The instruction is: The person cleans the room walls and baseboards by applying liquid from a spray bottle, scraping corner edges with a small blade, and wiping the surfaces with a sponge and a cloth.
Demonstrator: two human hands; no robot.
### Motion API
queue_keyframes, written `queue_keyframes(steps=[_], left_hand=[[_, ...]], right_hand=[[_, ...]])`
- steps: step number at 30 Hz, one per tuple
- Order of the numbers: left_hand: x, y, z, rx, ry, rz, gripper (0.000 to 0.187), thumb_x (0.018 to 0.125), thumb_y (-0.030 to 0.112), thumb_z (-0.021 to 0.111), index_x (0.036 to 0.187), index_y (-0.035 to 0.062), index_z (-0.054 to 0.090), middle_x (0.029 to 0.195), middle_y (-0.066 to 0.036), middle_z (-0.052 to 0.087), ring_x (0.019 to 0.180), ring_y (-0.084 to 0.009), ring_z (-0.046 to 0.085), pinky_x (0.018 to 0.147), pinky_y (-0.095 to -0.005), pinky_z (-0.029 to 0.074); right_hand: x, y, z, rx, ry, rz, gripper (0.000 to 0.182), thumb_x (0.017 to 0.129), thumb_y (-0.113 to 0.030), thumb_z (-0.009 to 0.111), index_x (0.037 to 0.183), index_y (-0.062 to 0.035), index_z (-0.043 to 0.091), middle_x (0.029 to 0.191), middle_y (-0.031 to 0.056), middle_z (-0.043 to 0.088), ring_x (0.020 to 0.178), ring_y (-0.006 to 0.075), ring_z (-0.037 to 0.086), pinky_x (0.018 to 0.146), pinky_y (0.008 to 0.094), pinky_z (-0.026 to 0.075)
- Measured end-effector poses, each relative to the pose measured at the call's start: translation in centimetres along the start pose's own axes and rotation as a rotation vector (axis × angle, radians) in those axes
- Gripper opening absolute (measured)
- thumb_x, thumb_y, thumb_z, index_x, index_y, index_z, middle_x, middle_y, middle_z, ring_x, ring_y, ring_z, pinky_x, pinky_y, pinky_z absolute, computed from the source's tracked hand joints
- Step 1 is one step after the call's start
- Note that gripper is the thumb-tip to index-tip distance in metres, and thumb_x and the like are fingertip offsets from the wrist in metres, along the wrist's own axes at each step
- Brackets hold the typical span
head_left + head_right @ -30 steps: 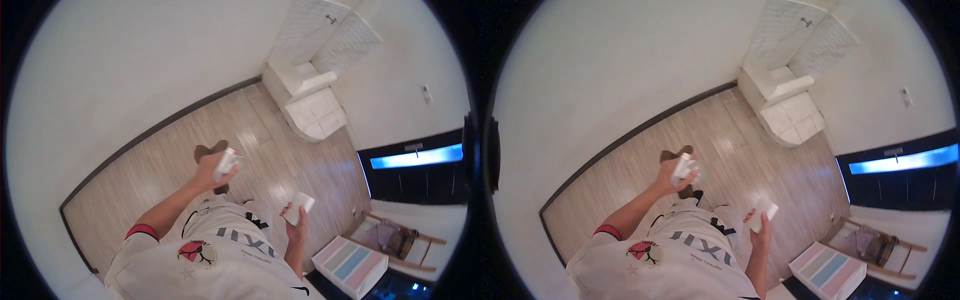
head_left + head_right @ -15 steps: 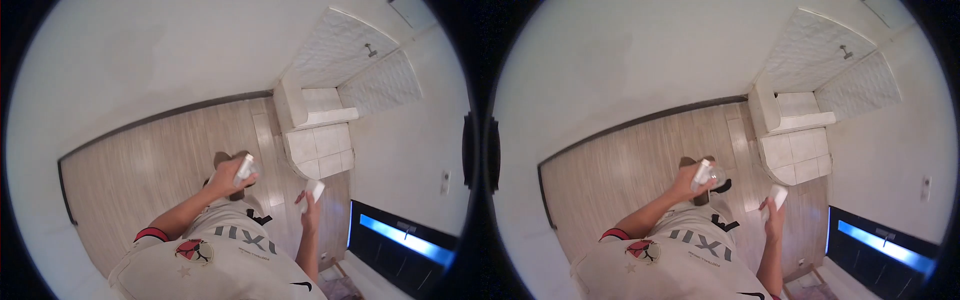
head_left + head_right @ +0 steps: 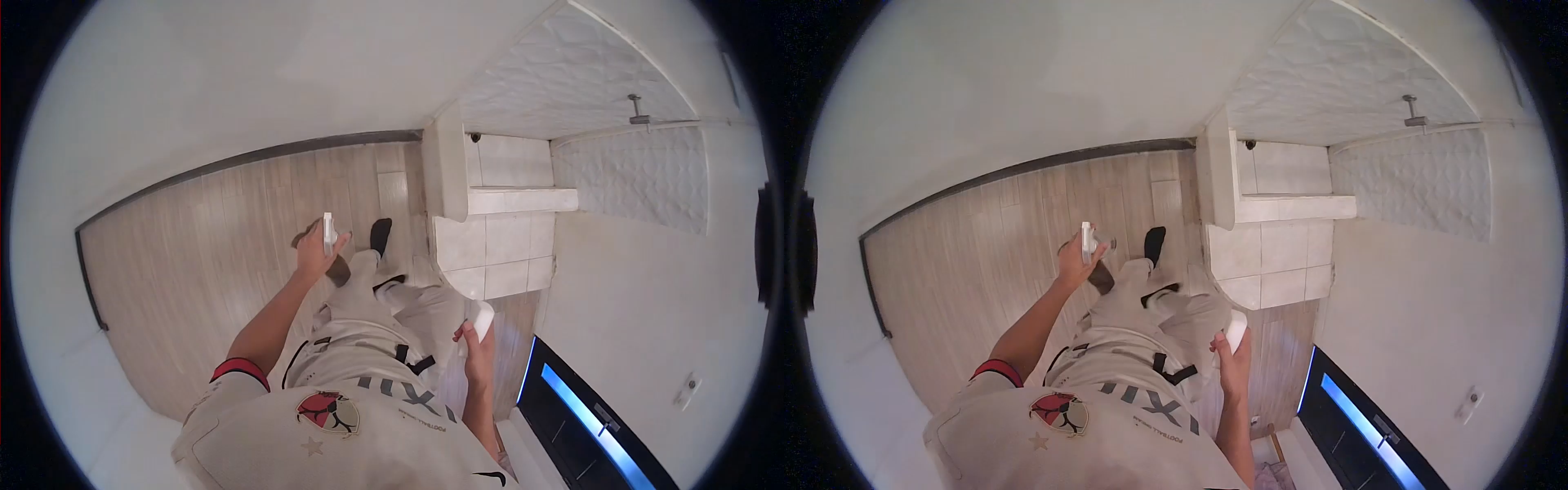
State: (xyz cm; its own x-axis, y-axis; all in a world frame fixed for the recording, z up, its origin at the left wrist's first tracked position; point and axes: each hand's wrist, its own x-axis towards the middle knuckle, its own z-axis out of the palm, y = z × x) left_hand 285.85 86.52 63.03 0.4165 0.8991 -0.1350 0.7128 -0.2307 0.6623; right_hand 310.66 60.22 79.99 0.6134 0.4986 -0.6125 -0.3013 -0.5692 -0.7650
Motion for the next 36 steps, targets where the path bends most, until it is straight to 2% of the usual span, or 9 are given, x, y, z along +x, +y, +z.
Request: queue_keyframes(steps=[9, 13, 17, 19, 22, 25, 28, 33, 36], left_hand=[[1.2, -0.1, 1.9, -0.067, 0.196, -0.103, 0.046, 0.082, 0.029, 0.076, 0.117, 0.0040, 0.061, 0.106, -0.017, 0.067, 0.094, -0.0340, 0.067, 0.079, -0.0411, 0.054], [0.2, 1.7, 0.1, 0.010, 0.245, -0.069, 0.036, 0.078, 0.018, 0.072, 0.109, 0.0021, 0.061, 0.099, -0.017, 0.065, 0.083, -0.0363, 0.064, 0.073, -0.0432, 0.053], [2.1, 3.8, -2.1, 0.027, 0.252, 0.134, 0.034, 0.075, 0.014, 0.067, 0.106, 0.0000, 0.061, 0.091, -0.017, 0.063, 0.077, -0.0372, 0.061, 0.070, -0.0438, 0.052], [2.3, 4.1, -2.6, -0.102, 0.186, 0.121, 0.034, 0.074, 0.014, 0.066, 0.105, -0.0007, 0.061, 0.088, -0.017, 0.062, 0.077, -0.0368, 0.061, 0.070, -0.0434, 0.052], [1.6, 5.9, -4.6, -0.231, 0.173, 0.115, 0.033, 0.075, 0.008, 0.064, 0.106, 0.0004, 0.060, 0.084, -0.016, 0.062, 0.072, -0.0357, 0.061, 0.069, -0.0421, 0.051], [1.1, 8.9, -7.7, -0.379, 0.311, 0.204, 0.030, 0.075, 0.005, 0.063, 0.105, 0.0014, 0.061, 0.084, -0.015, 0.063, 0.070, -0.0341, 0.061, 0.068, -0.0420, 0.050], [-1.0, 11.1, -10.1, -0.486, 0.145, 0.088, 0.029, 0.075, 0.004, 0.064, 0.103, 0.0022, 0.062, 0.088, -0.013, 0.066, 0.069, -0.0329, 0.060, 0.067, -0.0408, 0.050], [-2.2, 12.3, -14.6, -0.273, 0.176, 0.134, 0.029, 0.076, 0.008, 0.070, 0.103, -0.0009, 0.061, 0.091, -0.013, 0.065, 0.080, -0.0303, 0.062, 0.071, -0.0386, 0.050], [-1.5, 9.7, -16.5, -0.257, 0.115, 0.051, 0.039, 0.075, 0.007, 0.075, 0.108, -0.0043, 0.058, 0.108, -0.017, 0.061, 0.093, -0.0271, 0.064, 0.079, -0.0347, 0.052]], right_hand=[[9.6, -5.6, -2.4, -0.145, -0.112, 0.042, 0.035, 0.092, -0.026, 0.065, 0.114, -0.0017, 0.051, 0.085, 0.0055, 0.058, 0.075, 0.0136, 0.056, 0.070, 0.0287, 0.047], [12.7, -6.7, -3.9, -0.224, -0.162, 0.014, 0.033, 0.093, -0.027, 0.064, 0.111, -0.0028, 0.051, 0.085, 0.0055, 0.057, 0.073, 0.0140, 0.056, 0.070, 0.0289, 0.046], [12.3, -8.1, -2.2, -0.044, -0.135, 0.020, 0.031, 0.093, -0.027, 0.063, 0.109, -0.0032, 0.052, 0.083, 0.0053, 0.057, 0.072, 0.0152, 0.056, 0.068, 0.0302, 0.047], [12.7, -6.6, -0.6, -0.065, -0.148, 0.048, 0.029, 0.093, -0.028, 0.064, 0.105, -0.0040, 0.053, 0.082, 0.0054, 0.057, 0.073, 0.0160, 0.057, 0.065, 0.0319, 0.049], [13.5, -3.5, 3.3, 0.016, -0.266, 0.156, 0.036, 0.094, -0.032, 0.064, 0.112, -0.0028, 0.051, 0.089, 0.0075, 0.059, 0.075, 0.0177, 0.059, 0.064, 0.0337, 0.051], [13.5, -3.0, 9.6, 0.122, -0.415, 0.259, 0.043, 0.094, -0.035, 0.063, 0.118, -0.0019, 0.050, 0.096, 0.0099, 0.060, 0.079, 0.0197, 0.061, 0.065, 0.0349, 0.053], [13.3, -1.1, 15.3, 0.197, -0.556, 0.388, 0.047, 0.093, -0.037, 0.064, 0.125, -0.0052, 0.051, 0.105, 0.0094, 0.062, 0.089, 0.0201, 0.063, 0.072, 0.0346, 0.053], [11.6, -1.0, 21.6, 0.266, -0.810, 0.635, 0.050, 0.092, -0.037, 0.064, 0.131, -0.0083, 0.051, 0.114, 0.0064, 0.063, 0.100, 0.0193, 0.062, 0.084, 0.0333, 0.051], [9.9, -0.2, 25.6, 0.287, -0.804, 0.556, 0.051, 0.091, -0.033, 0.068, 0.129, -0.0036, 0.051, 0.112, 0.0061, 0.061, 0.100, 0.0166, 0.059, 0.082, 0.0318, 0.049]])
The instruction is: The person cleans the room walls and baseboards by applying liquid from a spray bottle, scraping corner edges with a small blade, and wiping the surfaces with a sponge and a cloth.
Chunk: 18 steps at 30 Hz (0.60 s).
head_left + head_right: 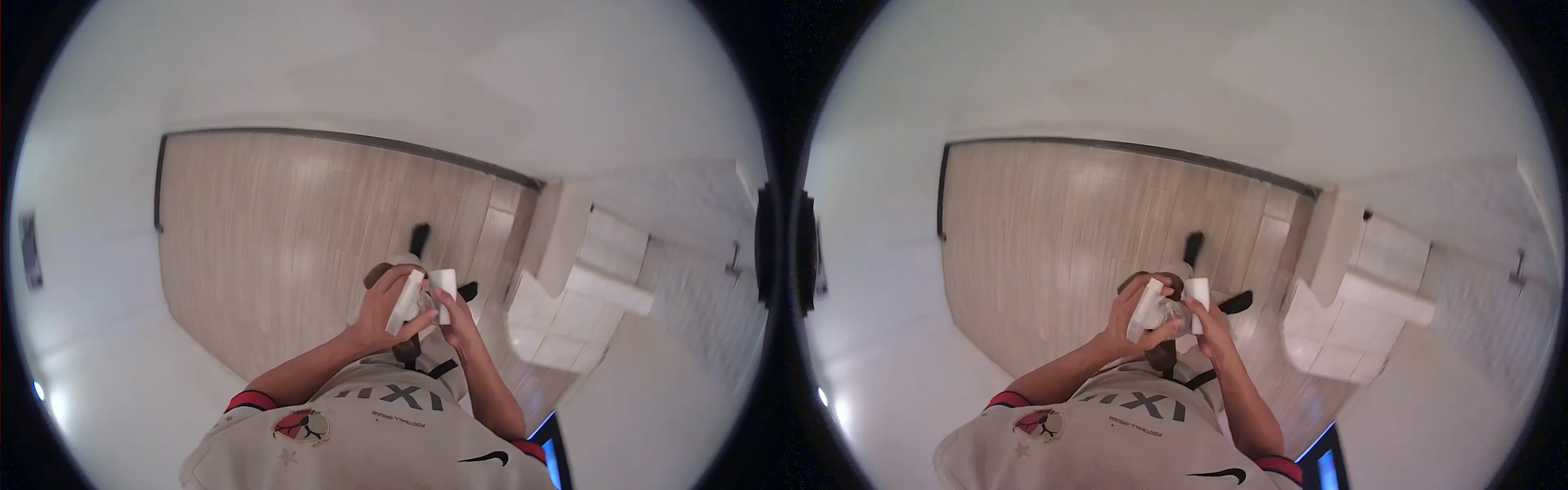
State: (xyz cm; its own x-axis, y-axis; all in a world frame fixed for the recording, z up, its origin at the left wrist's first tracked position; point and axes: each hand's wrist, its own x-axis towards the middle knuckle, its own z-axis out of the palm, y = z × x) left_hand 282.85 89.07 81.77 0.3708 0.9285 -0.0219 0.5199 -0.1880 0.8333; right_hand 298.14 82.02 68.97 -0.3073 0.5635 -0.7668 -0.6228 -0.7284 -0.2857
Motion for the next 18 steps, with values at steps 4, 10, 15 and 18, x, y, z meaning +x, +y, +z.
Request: queue_keyframes(steps=[4, 10, 15, 18], left_hand=[[3.4, -8.0, -1.1, -0.168, -0.121, -0.004, 0.036, 0.076, 0.005, 0.070, 0.109, -0.0017, 0.058, 0.102, -0.016, 0.061, 0.088, -0.0275, 0.065, 0.078, -0.0344, 0.052], [12.1, -30.5, 3.9, -0.035, -0.193, 0.027, 0.035, 0.076, 0.005, 0.066, 0.110, 0.0028, 0.055, 0.097, -0.013, 0.061, 0.087, -0.0296, 0.065, 0.077, -0.0357, 0.051], [19.4, -51.1, 11.5, 0.139, -0.353, -0.186, 0.034, 0.075, 0.010, 0.066, 0.107, 0.0095, 0.056, 0.089, -0.011, 0.063, 0.081, -0.0300, 0.066, 0.074, -0.0395, 0.052], [22.0, -65.0, 15.6, 0.210, -0.375, -0.369, 0.033, 0.074, 0.013, 0.067, 0.105, 0.0136, 0.057, 0.092, -0.010, 0.065, 0.085, -0.0309, 0.067, 0.074, -0.0405, 0.052]], right_hand=[[6.0, 1.3, 2.0, -0.064, 0.174, -0.099, 0.049, 0.089, -0.034, 0.071, 0.121, -0.0007, 0.052, 0.104, 0.0066, 0.061, 0.098, 0.0154, 0.057, 0.083, 0.0307, 0.047], [21.1, 0.8, -6.5, -0.276, 0.653, -0.440, 0.053, 0.084, -0.036, 0.076, 0.113, 0.0005, 0.053, 0.094, 0.0084, 0.061, 0.085, 0.0151, 0.058, 0.078, 0.0309, 0.048], [31.6, -2.4, -13.5, -0.170, 0.742, -0.499, 0.053, 0.085, -0.035, 0.075, 0.116, 0.0003, 0.052, 0.092, 0.0062, 0.060, 0.084, 0.0124, 0.057, 0.075, 0.0280, 0.046], [38.9, -1.3, -18.7, -0.272, 0.677, -0.496, 0.053, 0.085, -0.035, 0.075, 0.118, 0.0004, 0.052, 0.092, 0.0053, 0.060, 0.082, 0.0115, 0.056, 0.073, 0.0262, 0.046]])
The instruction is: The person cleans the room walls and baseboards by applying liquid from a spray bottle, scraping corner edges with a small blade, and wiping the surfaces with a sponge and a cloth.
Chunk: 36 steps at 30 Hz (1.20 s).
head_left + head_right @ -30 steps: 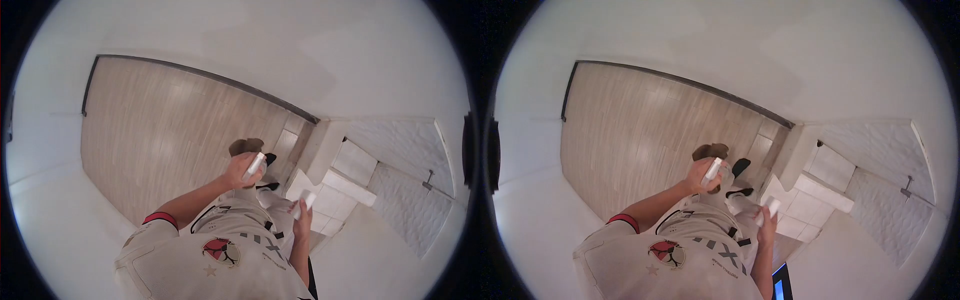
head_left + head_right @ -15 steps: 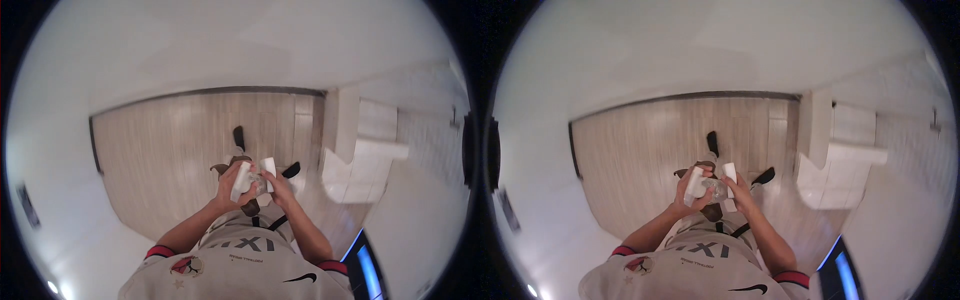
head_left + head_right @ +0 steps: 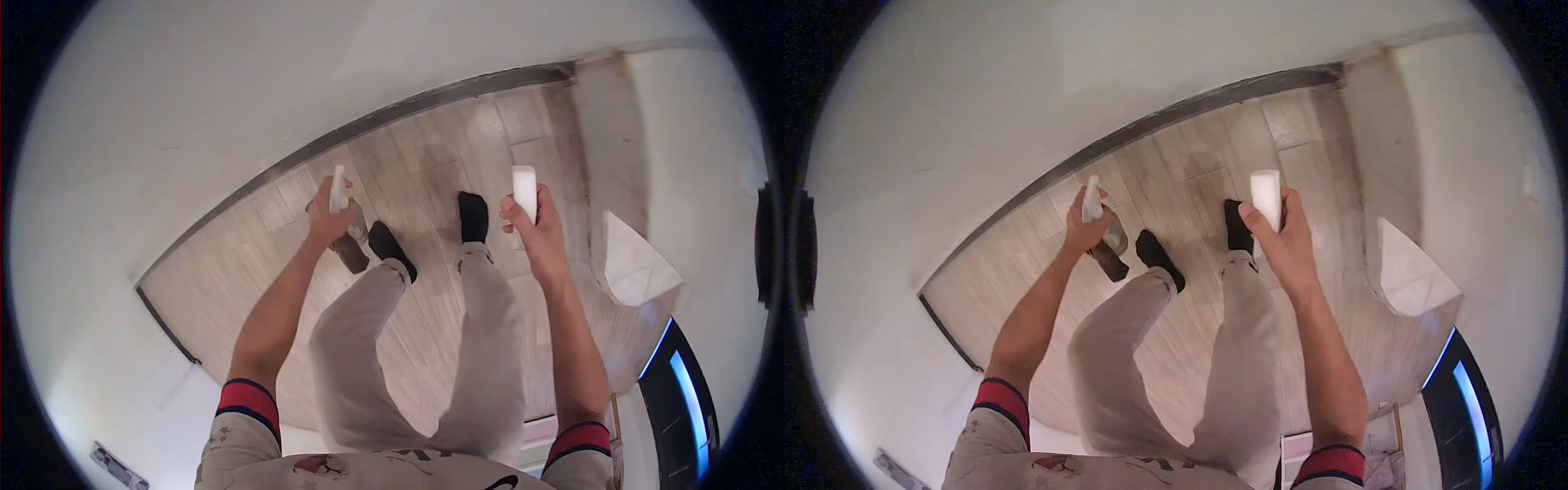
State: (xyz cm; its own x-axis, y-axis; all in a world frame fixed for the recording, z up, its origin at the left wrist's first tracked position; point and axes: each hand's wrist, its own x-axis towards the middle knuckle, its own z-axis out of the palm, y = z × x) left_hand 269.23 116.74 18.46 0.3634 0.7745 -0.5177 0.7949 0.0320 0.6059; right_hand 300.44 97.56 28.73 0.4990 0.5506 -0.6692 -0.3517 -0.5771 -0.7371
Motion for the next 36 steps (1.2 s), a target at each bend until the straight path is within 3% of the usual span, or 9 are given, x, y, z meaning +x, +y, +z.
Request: queue_keyframes(steps=[6, 9, 13, 16, 18, 22, 27, 32, 36], left_hand=[[11.5, -9.2, 5.0, 0.251, 0.012, 0.173, 0.033, 0.072, 0.020, 0.070, 0.102, 0.0134, 0.061, 0.096, -0.012, 0.067, 0.091, -0.0349, 0.067, 0.079, -0.0454, 0.052], [14.7, -10.1, 6.7, 0.258, 0.017, 0.279, 0.029, 0.073, 0.023, 0.071, 0.099, 0.0132, 0.062, 0.095, -0.012, 0.067, 0.091, -0.0356, 0.066, 0.081, -0.0461, 0.051], [16.9, -9.5, 7.9, 0.324, -0.100, 0.216, 0.029, 0.074, 0.025, 0.072, 0.098, 0.0115, 0.063, 0.094, -0.013, 0.066, 0.093, -0.0356, 0.065, 0.082, -0.0452, 0.051], [17.2, -8.9, 9.5, 0.301, -0.109, 0.338, 0.031, 0.076, 0.026, 0.073, 0.099, 0.0095, 0.062, 0.090, -0.014, 0.066, 0.088, -0.0352, 0.066, 0.079, -0.0439, 0.051], [17.0, -7.3, 11.2, 0.259, -0.081, 0.530, 0.028, 0.077, 0.027, 0.071, 0.096, 0.0096, 0.062, 0.086, -0.014, 0.065, 0.084, -0.0363, 0.066, 0.076, -0.0454, 0.051], [18.1, -2.4, 14.9, 0.401, -0.317, 0.560, 0.032, 0.077, 0.029, 0.067, 0.095, 0.0043, 0.058, 0.098, -0.019, 0.063, 0.094, -0.0383, 0.062, 0.080, -0.0520, 0.049], [19.9, 2.7, 19.4, 0.344, -0.232, 0.643, 0.031, 0.075, 0.026, 0.066, 0.095, 0.0026, 0.059, 0.096, -0.019, 0.062, 0.094, -0.0396, 0.062, 0.081, -0.0518, 0.050], [21.4, 8.4, 23.0, 0.272, -0.140, 0.717, 0.025, 0.073, 0.022, 0.066, 0.090, 0.0041, 0.062, 0.092, -0.019, 0.064, 0.090, -0.0410, 0.063, 0.078, -0.0521, 0.050], [23.0, 13.1, 26.8, 0.296, -0.224, 0.775, 0.028, 0.071, 0.021, 0.068, 0.092, 0.0030, 0.061, 0.093, -0.020, 0.064, 0.091, -0.0419, 0.063, 0.080, -0.0523, 0.050]], right_hand=[[10.6, 7.5, 1.9, -0.120, -0.114, -0.045, 0.051, 0.086, -0.032, 0.073, 0.119, -0.0008, 0.051, 0.096, 0.0038, 0.059, 0.085, 0.0117, 0.055, 0.077, 0.0260, 0.045], [13.8, 9.6, 2.4, -0.171, -0.131, -0.056, 0.047, 0.086, -0.027, 0.073, 0.120, -0.0031, 0.050, 0.100, 0.0037, 0.059, 0.089, 0.0122, 0.054, 0.080, 0.0271, 0.045], [15.1, 11.1, 2.7, -0.133, -0.177, -0.134, 0.047, 0.086, -0.025, 0.073, 0.121, -0.0035, 0.050, 0.101, 0.0041, 0.059, 0.092, 0.0127, 0.054, 0.083, 0.0276, 0.043], [15.5, 12.4, 2.4, -0.117, -0.211, -0.180, 0.046, 0.087, -0.024, 0.072, 0.121, -0.0031, 0.050, 0.102, 0.0047, 0.060, 0.093, 0.0131, 0.054, 0.083, 0.0279, 0.045], [15.7, 13.0, 1.9, -0.094, -0.218, -0.191, 0.046, 0.087, -0.023, 0.071, 0.122, -0.0028, 0.049, 0.103, 0.0053, 0.060, 0.092, 0.0132, 0.056, 0.081, 0.0284, 0.047], [15.8, 14.3, 0.6, -0.019, -0.161, -0.207, 0.045, 0.088, -0.023, 0.071, 0.122, -0.0025, 0.049, 0.103, 0.0066, 0.061, 0.090, 0.0132, 0.058, 0.076, 0.0298, 0.052], [13.6, 14.9, -1.5, 0.075, -0.080, -0.185, 0.045, 0.088, -0.027, 0.071, 0.119, -0.0026, 0.050, 0.103, 0.0076, 0.061, 0.091, 0.0160, 0.060, 0.078, 0.0313, 0.052], [13.1, 15.6, -3.9, 0.276, 0.051, -0.156, 0.050, 0.089, -0.027, 0.070, 0.125, -0.0003, 0.047, 0.108, 0.0125, 0.062, 0.093, 0.0217, 0.063, 0.078, 0.0355, 0.052], [14.1, 16.2, -5.1, 0.401, 0.172, -0.168, 0.052, 0.089, -0.028, 0.070, 0.126, 0.0006, 0.047, 0.109, 0.0124, 0.061, 0.093, 0.0216, 0.062, 0.076, 0.0354, 0.053]])
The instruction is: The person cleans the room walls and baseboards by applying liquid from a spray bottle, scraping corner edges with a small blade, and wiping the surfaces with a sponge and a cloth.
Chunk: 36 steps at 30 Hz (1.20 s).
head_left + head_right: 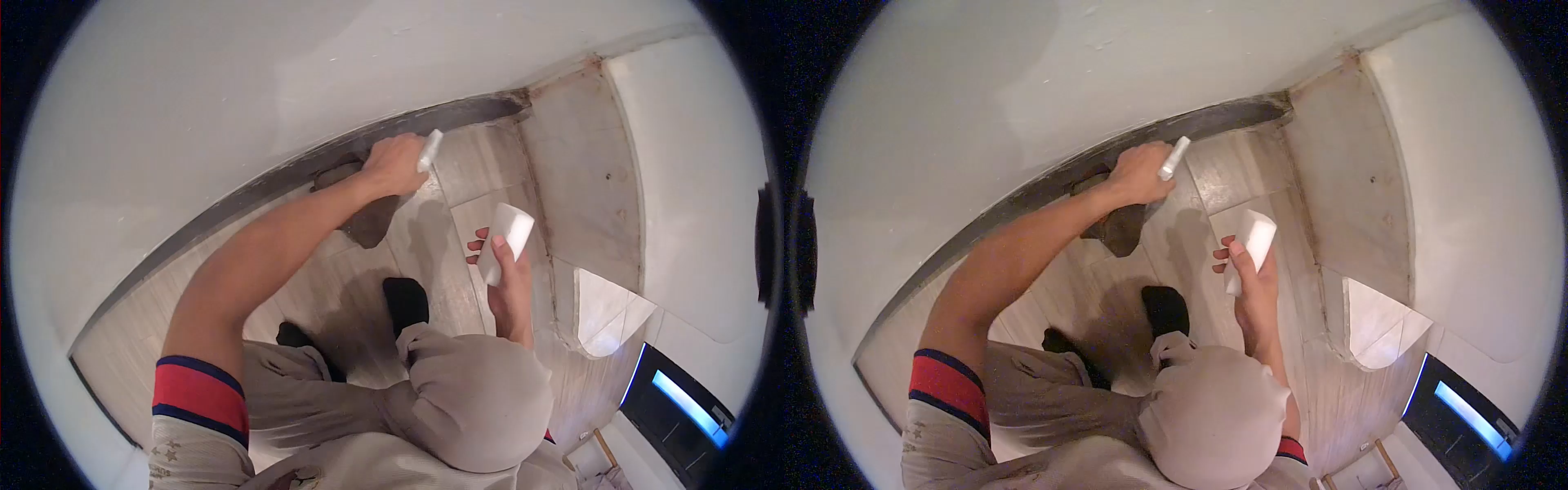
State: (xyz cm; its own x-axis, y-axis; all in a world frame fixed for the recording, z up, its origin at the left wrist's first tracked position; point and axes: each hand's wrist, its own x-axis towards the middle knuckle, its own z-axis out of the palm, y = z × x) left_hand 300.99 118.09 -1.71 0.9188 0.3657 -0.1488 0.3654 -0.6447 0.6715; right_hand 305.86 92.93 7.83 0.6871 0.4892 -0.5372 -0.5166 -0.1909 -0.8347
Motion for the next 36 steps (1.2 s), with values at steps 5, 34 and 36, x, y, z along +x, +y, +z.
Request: queue_keyframes(steps=[5, 34, 36], left_hand=[[4.9, 3.5, 2.9, -0.061, 0.091, 0.029, 0.029, 0.067, 0.019, 0.070, 0.090, 0.0018, 0.062, 0.094, -0.021, 0.065, 0.095, -0.0420, 0.064, 0.083, -0.0517, 0.050], [-26.3, -4.2, -10.3, -0.015, -0.121, -0.216, 0.038, 0.072, 0.013, 0.070, 0.106, 0.0044, 0.055, 0.102, -0.016, 0.056, 0.090, -0.0385, 0.061, 0.076, -0.0439, 0.052], [-27.7, -4.0, -11.0, -0.106, -0.127, -0.266, 0.034, 0.072, 0.011, 0.069, 0.103, 0.0046, 0.056, 0.100, -0.016, 0.056, 0.088, -0.0382, 0.061, 0.075, -0.0434, 0.052]], right_hand=[[1.4, 2.1, -0.1, -0.005, 0.217, 0.033, 0.052, 0.092, -0.034, 0.068, 0.125, 0.0005, 0.047, 0.110, 0.0110, 0.056, 0.092, 0.0205, 0.062, 0.074, 0.0355, 0.054], [20.0, 4.8, 8.0, -1.418, 0.086, -1.140, 0.038, 0.083, -0.018, 0.062, 0.119, -0.0063, 0.063, 0.106, 0.0201, 0.054, 0.096, 0.0384, 0.051, 0.080, 0.0528, 0.044], [23.0, 2.1, 4.2, -1.506, 0.312, -1.056, 0.039, 0.082, -0.018, 0.063, 0.119, -0.0068, 0.063, 0.104, 0.0191, 0.056, 0.096, 0.0382, 0.051, 0.079, 0.0522, 0.044]])
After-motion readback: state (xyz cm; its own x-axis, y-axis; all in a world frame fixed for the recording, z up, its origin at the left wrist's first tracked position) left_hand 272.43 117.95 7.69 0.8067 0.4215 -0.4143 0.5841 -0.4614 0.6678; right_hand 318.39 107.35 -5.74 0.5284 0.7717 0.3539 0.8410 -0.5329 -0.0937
